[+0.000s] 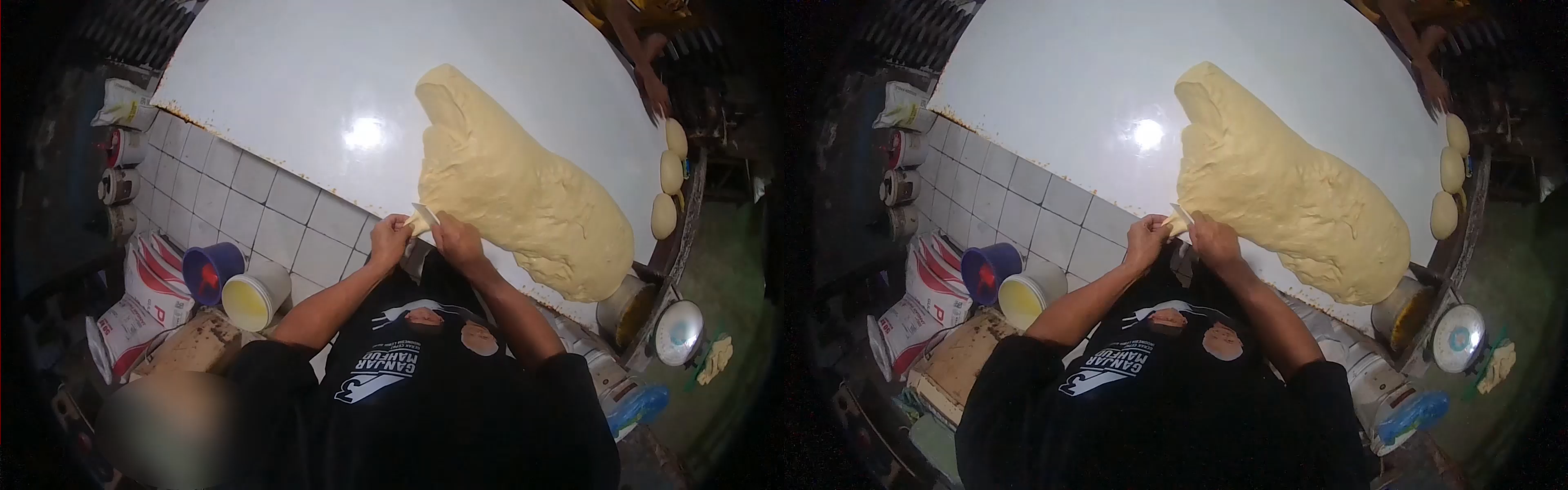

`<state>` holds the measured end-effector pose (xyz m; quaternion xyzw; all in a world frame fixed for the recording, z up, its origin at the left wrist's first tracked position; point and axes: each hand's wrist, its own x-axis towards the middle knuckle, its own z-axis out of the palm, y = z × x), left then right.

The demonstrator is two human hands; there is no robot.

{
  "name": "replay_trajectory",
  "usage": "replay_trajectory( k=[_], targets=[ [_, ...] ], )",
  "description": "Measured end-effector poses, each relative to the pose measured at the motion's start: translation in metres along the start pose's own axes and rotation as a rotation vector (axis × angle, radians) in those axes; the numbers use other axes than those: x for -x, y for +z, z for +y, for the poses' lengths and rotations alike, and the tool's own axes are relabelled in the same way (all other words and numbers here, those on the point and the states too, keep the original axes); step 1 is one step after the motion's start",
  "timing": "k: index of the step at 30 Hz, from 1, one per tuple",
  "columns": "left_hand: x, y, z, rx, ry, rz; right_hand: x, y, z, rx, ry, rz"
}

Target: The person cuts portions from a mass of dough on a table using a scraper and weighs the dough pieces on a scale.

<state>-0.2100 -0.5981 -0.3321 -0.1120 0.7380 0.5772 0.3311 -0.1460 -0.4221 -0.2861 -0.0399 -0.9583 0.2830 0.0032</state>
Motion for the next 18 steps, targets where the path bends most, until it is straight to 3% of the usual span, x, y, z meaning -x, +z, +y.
replay_trajectory(
  k=[4, 6, 7, 8, 9, 10, 11, 13, 18],
  targets=[
    [-0.013, -0.024, -0.003, -0.157, 0.115, -0.003, -0.018, 0.035, -0.001, -0.058, 0.016, 0.07],
    [-0.022, -0.046, -0.009, -0.188, 0.301, -0.018, -0.016, 0.049, 0.026, -0.203, 0.16, -0.101],
    [-0.032, -0.061, -0.016, -0.125, 0.36, 0.014, -0.019, 0.039, 0.025, -0.297, 0.4, -0.327],
    [-0.017, -0.072, 0.024, -0.137, 0.409, 0.028, -0.011, 0.04, 0.031, -0.37, 0.444, -0.386],
    [-0.018, -0.081, 0.061, -0.347, 0.462, 0.064, 0.005, 0.018, 0.019, -0.291, 0.397, -0.201],
    [-0.016, -0.078, 0.101, -0.343, 0.548, 0.039, 0.019, -0.002, 0.018, -0.224, 0.38, -0.135],
    [-0.003, -0.054, 0.151, -0.406, 0.622, -0.015, 0.034, -0.019, 0.022, -0.311, 0.5, -0.183],
    [-0.027, -0.002, 0.185, -0.455, 0.933, -0.121, 0.067, -0.029, 0.048, -0.496, 0.505, -0.023],
    [0.055, 0.243, 0.297, -0.428, 1.391, -0.623, 0.16, -0.098, 0.096, -0.629, 0.615, 0.268]
  ],
)
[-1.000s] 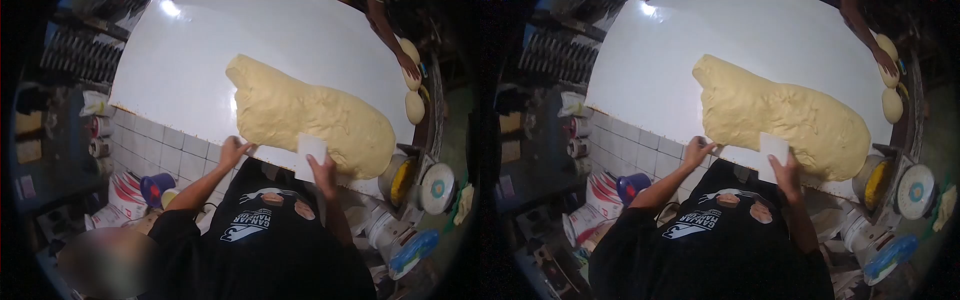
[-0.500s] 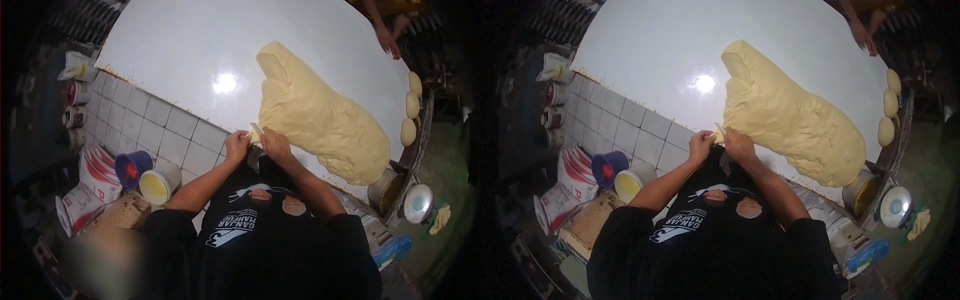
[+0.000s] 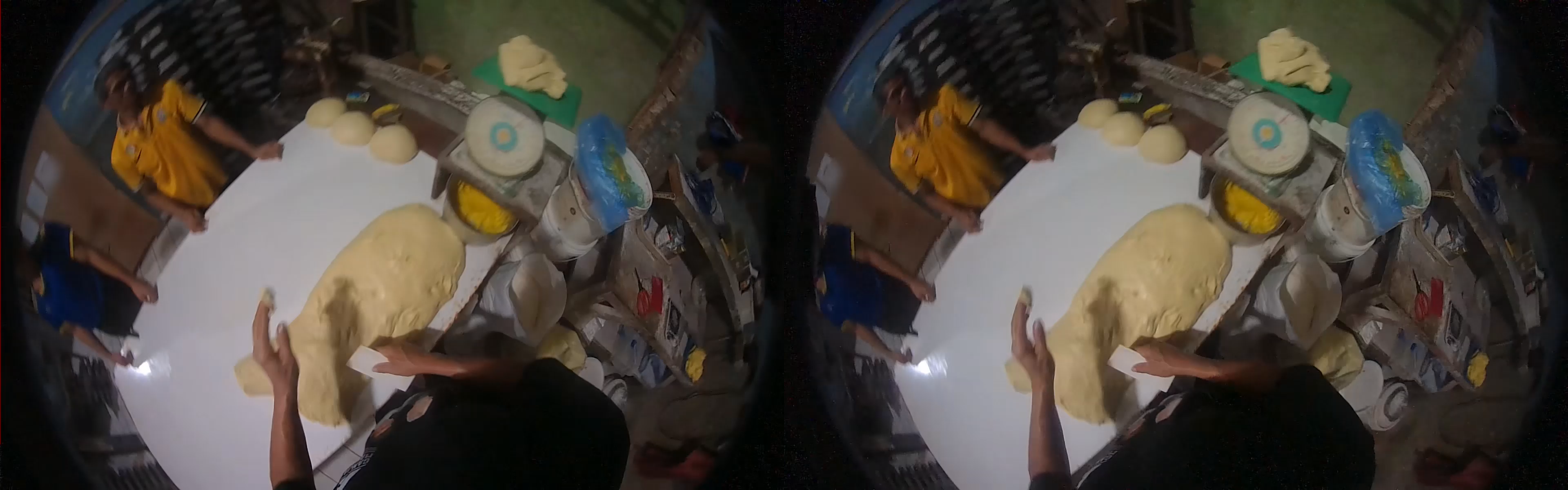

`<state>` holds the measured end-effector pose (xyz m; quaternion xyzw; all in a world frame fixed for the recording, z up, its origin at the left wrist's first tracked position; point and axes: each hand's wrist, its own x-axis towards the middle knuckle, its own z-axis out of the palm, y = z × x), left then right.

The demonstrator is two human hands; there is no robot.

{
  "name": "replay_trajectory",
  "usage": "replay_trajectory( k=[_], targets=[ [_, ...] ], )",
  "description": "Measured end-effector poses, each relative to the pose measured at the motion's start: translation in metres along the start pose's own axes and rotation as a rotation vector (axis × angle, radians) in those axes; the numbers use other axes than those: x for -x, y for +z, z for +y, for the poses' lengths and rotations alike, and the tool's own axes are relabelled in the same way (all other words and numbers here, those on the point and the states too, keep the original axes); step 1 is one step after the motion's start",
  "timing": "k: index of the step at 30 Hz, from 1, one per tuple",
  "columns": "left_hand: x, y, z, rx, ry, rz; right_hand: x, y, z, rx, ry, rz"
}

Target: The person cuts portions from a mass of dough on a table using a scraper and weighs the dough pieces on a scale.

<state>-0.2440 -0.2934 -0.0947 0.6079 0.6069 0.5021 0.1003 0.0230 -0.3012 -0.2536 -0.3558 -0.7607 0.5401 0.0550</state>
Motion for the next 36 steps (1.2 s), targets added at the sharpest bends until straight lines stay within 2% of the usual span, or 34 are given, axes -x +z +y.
replay_trajectory(
  k=[1, 2, 5, 6, 8, 9, 10, 11, 12, 14, 15, 17, 19, 20, 23, 25, 27, 28, 29, 31, 32, 33, 34, 35, 36],
  targets=[
    [-0.048, 0.038, 0.04, 0.014, 0.134, -0.045, 0.015, -0.029, 0.0, -0.124, 0.026, 0.034],
    [-0.091, 0.078, 0.075, 0.15, 0.251, -0.083, 0.032, -0.057, 0.001, -0.121, 0.014, 0.059],
    [-0.197, 0.184, 0.191, 0.271, 0.61, -0.137, 0.066, -0.111, 0.02, -0.156, 0.12, 0.221],
    [-0.226, 0.222, 0.224, 0.328, 0.673, -0.162, 0.074, -0.118, 0.033, -0.159, 0.154, 0.32],
    [-0.268, 0.299, 0.284, 0.503, 0.7, -0.265, 0.093, -0.16, 0.042, -0.133, 0.198, 0.433],
    [-0.281, 0.336, 0.304, 0.572, 0.668, -0.337, 0.111, -0.18, 0.024, -0.267, 0.198, 0.45],
    [-0.291, 0.387, 0.307, 0.439, 0.705, -0.368, 0.123, -0.195, 0.015, -0.402, 0.195, 0.464],
    [-0.295, 0.425, 0.305, 0.304, 0.732, -0.402, 0.126, -0.193, 0.034, -0.392, 0.208, 0.466],
    [-0.291, 0.431, 0.31, 0.315, 0.726, -0.398, 0.124, -0.184, 0.065, -0.478, 0.254, 0.491],
    [-0.263, 0.427, 0.306, 0.044, 0.859, -0.174, 0.135, -0.178, 0.073, -0.576, 0.313, 0.5],
    [-0.253, 0.412, 0.299, 0.04, 0.858, -0.181, 0.14, -0.193, 0.043, -0.513, 0.386, 0.531],
    [-0.224, 0.362, 0.266, 0.182, 0.778, -0.044, 0.136, -0.192, 0.022, -0.486, 0.454, 0.567],
    [-0.174, 0.317, 0.193, 0.195, 0.595, -0.206, 0.136, -0.176, 0.023, -0.445, 0.238, 0.677],
    [-0.147, 0.292, 0.148, 0.167, 0.552, -0.297, 0.124, -0.155, 0.046, -0.585, 0.168, 0.664],
    [-0.053, 0.201, 0.003, -0.179, 0.38, -0.559, 0.106, -0.123, 0.045, -0.629, 0.09, 0.658],
    [0.005, 0.138, -0.038, -0.4, 0.175, -0.64, 0.097, -0.113, 0.026, -0.517, 0.083, 0.717],
    [0.053, 0.094, -0.071, -0.529, 0.047, -0.772, 0.085, -0.103, 0.024, -0.305, 0.138, 0.669],
    [0.069, 0.085, -0.079, -0.518, 0.049, -0.774, 0.081, -0.1, 0.016, -0.447, 0.196, 0.597],
    [0.083, 0.079, -0.084, -0.514, 0.074, -0.777, 0.077, -0.097, 0.016, -0.442, 0.203, 0.601],
    [0.079, 0.076, -0.079, -0.505, 0.102, -0.776, 0.07, -0.1, 0.016, -0.164, 0.128, 0.571],
    [0.071, 0.08, -0.079, -0.479, 0.033, -0.766, 0.072, -0.102, 0.017, -0.159, 0.134, 0.571],
    [0.055, 0.085, -0.068, -0.452, -0.036, -0.753, 0.076, -0.113, 0.012, -0.203, 0.17, 0.542],
    [0.038, 0.09, -0.044, -0.48, 0.077, -0.622, 0.081, -0.127, 0.005, -0.247, 0.203, 0.513],
    [0.022, 0.098, -0.035, -0.479, 0.078, -0.621, 0.094, -0.153, -0.019, -0.22, 0.165, 0.526],
    [0.008, 0.107, -0.027, -0.334, 0.106, -0.604, 0.112, -0.183, -0.038, -0.192, 0.126, 0.538]
  ],
)
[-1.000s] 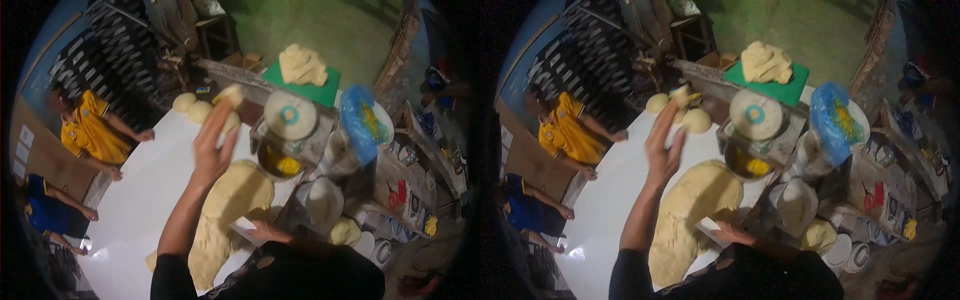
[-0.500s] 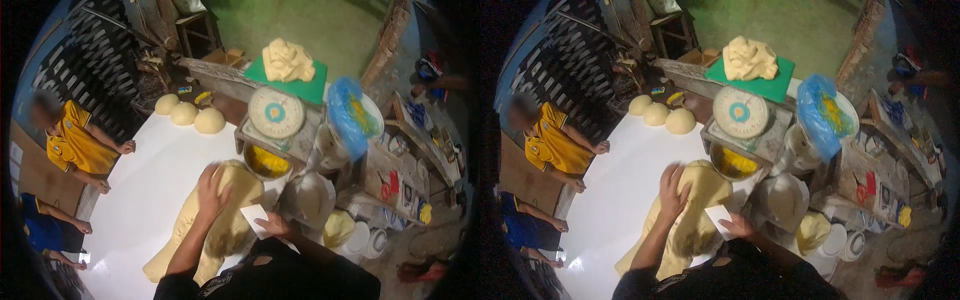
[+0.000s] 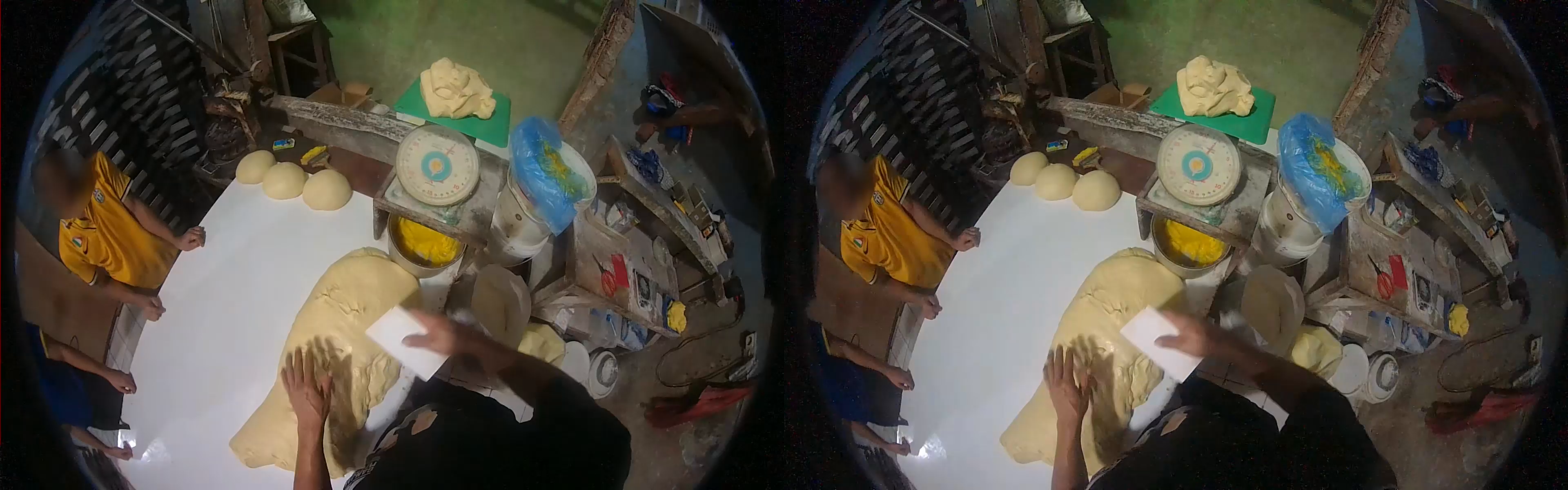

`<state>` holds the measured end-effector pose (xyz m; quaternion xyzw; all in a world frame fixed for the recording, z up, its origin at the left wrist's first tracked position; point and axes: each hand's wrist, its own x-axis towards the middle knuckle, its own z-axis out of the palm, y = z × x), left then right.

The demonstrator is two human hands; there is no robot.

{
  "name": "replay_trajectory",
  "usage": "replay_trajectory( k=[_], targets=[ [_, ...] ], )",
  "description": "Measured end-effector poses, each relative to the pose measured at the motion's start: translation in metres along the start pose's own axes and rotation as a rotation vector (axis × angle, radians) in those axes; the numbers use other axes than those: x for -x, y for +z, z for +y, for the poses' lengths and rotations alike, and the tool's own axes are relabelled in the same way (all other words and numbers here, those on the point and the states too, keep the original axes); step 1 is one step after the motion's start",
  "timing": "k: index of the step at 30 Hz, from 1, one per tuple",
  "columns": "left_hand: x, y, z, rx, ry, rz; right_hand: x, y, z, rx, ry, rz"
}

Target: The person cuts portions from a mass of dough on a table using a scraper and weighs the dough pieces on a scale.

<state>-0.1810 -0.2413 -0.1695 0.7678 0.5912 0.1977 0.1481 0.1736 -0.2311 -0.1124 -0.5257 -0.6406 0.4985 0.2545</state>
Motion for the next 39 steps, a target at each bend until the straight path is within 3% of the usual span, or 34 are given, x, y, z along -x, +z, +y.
replay_trajectory(
  k=[2, 3, 4, 5, 6, 7, 8, 11, 13, 15, 16, 17, 18, 19, 20, 21, 23, 24, 26, 27, 29, 30, 31, 32, 34, 35, 37, 39],
  targets=[
    [-0.045, -0.009, 0.027, 0.131, 0.063, 0.043, 0.0, -0.068, -0.02, 0.402, -0.037, 0.253],
    [-0.072, -0.017, 0.05, 0.301, 0.129, 0.057, 0.002, -0.118, -0.068, 0.201, 0.158, 0.234],
    [-0.1, -0.027, 0.076, 0.47, 0.195, 0.071, -0.001, -0.166, -0.046, 0.268, 0.093, 0.443],
    [-0.131, -0.041, 0.103, 0.57, 0.264, 0.045, 0.0, -0.206, -0.098, 0.308, 0.089, 0.646],
    [-0.161, -0.053, 0.132, 0.669, 0.332, 0.017, -0.013, -0.262, -0.094, 0.932, -0.18, 0.848],
    [-0.191, -0.06, 0.16, 0.826, 0.412, 0.005, -0.019, -0.31, -0.092, 0.318, -0.041, 1.016],
    [-0.221, -0.065, 0.188, 0.98, 0.496, 0.0, -0.028, -0.342, -0.121, 0.218, -0.111, 1.061],
    [-0.312, -0.078, 0.263, 1.295, 0.607, -0.14, -0.07, -0.46, -0.115, 0.203, -0.074, 1.068],
    [-0.365, -0.069, 0.301, 1.652, 0.476, -0.314, -0.112, -0.521, -0.08, 0.381, 0.32, 0.999],
    [-0.396, -0.071, 0.32, 1.826, 0.301, -0.435, -0.147, -0.528, -0.069, 0.36, 0.245, 0.86],
    [-0.403, -0.07, 0.326, 1.9, 0.215, -0.436, -0.173, -0.513, -0.066, 0.324, 0.193, 0.716],
    [-0.406, -0.067, 0.327, 1.923, 0.167, -0.428, -0.169, -0.482, -0.087, 0.168, -0.04, 0.61],
    [-0.433, -0.037, 0.317, 2.005, 0.367, -0.609, -0.188, -0.481, -0.074, -0.008, -0.129, 0.561],
    [-0.426, -0.042, 0.318, 2.081, 0.402, -0.613, -0.192, -0.464, -0.086, -0.023, -0.106, 0.622],
    [-0.41, -0.053, 0.322, 2.094, 0.195, -0.446, -0.198, -0.447, -0.098, -0.102, -0.186, 0.588],
    [-0.41, -0.053, 0.315, 2.174, 0.248, -0.48, -0.2, -0.427, -0.116, -0.135, -0.336, 0.474],
    [-0.4, -0.046, 0.283, 2.278, 0.165, -0.329, -0.189, -0.35, -0.18, -0.238, -0.439, 0.358],
    [-0.395, -0.035, 0.264, 2.388, 0.167, -0.248, -0.202, -0.322, -0.178, -0.238, -0.436, 0.317],
    [-0.371, -0.045, 0.236, 2.782, 0.375, -0.351, -0.219, -0.283, -0.167, -0.454, -0.45, 0.323],
    [-0.339, -0.057, 0.208, 2.737, 0.476, -0.296, -0.215, -0.237, -0.185, -0.629, -0.505, 0.102],
    [-0.288, -0.05, 0.115, 2.785, 0.323, 0.065, -0.205, -0.158, -0.196, -0.67, -0.44, -0.15],
    [-0.269, -0.027, 0.059, 2.847, 0.307, 0.194, -0.226, -0.125, -0.152, -0.677, -0.397, -0.161],
    [-0.221, -0.046, 0.025, 2.763, 0.666, 0.118, -0.219, -0.096, -0.128, -0.692, -0.306, -0.187],
    [-0.173, -0.089, -0.01, 2.531, 0.244, 0.409, -0.211, -0.067, -0.104, -0.708, -0.215, -0.209],
    [-0.094, -0.119, -0.116, 2.32, -0.028, 0.716, -0.175, 0.044, -0.109, -0.768, -0.017, -0.372],
    [-0.052, -0.123, -0.18, 2.046, -0.168, 0.782, -0.153, 0.089, -0.103, -0.776, 0.055, -0.427],
    [0.046, -0.173, -0.237, 1.474, -1.004, 0.733, -0.119, 0.172, -0.098, -0.655, 0.148, -0.441],
    [0.1, -0.159, -0.298, 1.038, -1.215, 0.922, -0.108, 0.245, -0.082, -0.514, 0.159, -0.449]
  ],
)
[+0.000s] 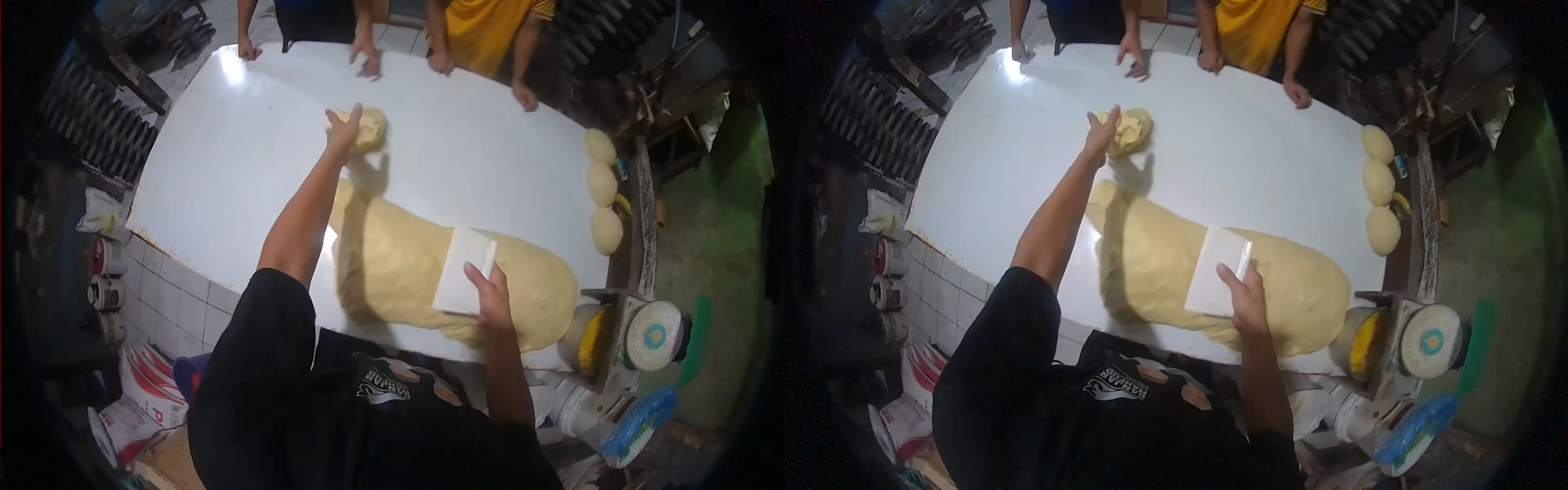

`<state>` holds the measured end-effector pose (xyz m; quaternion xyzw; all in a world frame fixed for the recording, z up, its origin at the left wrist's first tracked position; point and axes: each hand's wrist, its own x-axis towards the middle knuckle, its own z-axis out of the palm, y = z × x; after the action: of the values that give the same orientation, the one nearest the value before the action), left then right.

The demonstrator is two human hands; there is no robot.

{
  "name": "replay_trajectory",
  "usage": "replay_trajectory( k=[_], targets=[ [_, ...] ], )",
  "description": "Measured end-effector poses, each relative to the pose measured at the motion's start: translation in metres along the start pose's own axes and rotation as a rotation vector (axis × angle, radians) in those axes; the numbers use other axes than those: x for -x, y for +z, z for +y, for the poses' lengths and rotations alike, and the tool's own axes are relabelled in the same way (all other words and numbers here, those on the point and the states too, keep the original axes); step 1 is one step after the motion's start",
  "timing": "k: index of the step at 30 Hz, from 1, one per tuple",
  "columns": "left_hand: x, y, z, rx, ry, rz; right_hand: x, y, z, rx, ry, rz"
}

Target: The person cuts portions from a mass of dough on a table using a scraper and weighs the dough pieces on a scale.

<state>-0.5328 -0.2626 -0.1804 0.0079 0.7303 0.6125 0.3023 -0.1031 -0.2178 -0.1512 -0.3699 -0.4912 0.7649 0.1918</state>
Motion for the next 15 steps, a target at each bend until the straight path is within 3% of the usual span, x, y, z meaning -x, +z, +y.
replay_trajectory(
  k=[1, 4, 5, 6, 7, 8, 10, 12, 14, 15],
  targets=[
    [-0.019, -0.021, -0.012, -0.089, 0.036, 0.111, -0.021, 0.023, 0.017, 0.032, -0.011, -0.024],
    [-0.041, -0.046, -0.06, -0.8, 0.331, -0.505, -0.094, 0.105, 0.043, 0.413, -0.097, 0.137],
    [-0.038, -0.041, -0.089, -0.88, 0.515, -0.62, -0.123, 0.12, 0.054, 0.552, -0.085, 0.163],
    [-0.015, -0.035, -0.091, -1.159, 0.636, -0.68, -0.148, 0.126, 0.063, 0.859, -0.092, 0.191],
    [-0.031, -0.033, -0.132, -1.171, 0.71, -0.761, -0.167, 0.14, 0.072, 1.163, -0.079, 0.223],
    [-0.028, -0.032, -0.131, -1.164, 0.704, -0.792, -0.175, 0.149, 0.077, 1.165, -0.052, 0.239],
    [-0.01, -0.037, -0.112, -1.315, 0.469, -0.938, -0.18, 0.167, 0.09, 1.276, 0.037, 0.19],
    [0.01, -0.057, -0.127, -1.279, 0.438, -0.896, -0.171, 0.182, 0.107, 1.316, 0.065, 0.221],
    [0.032, -0.079, -0.146, -1.083, 0.58, -0.629, -0.176, 0.198, 0.124, 1.344, 0.059, 0.26],
    [0.048, -0.092, -0.151, -1.091, 0.577, -0.643, -0.173, 0.207, 0.142, 1.343, -0.03, 0.296]
  ],
)
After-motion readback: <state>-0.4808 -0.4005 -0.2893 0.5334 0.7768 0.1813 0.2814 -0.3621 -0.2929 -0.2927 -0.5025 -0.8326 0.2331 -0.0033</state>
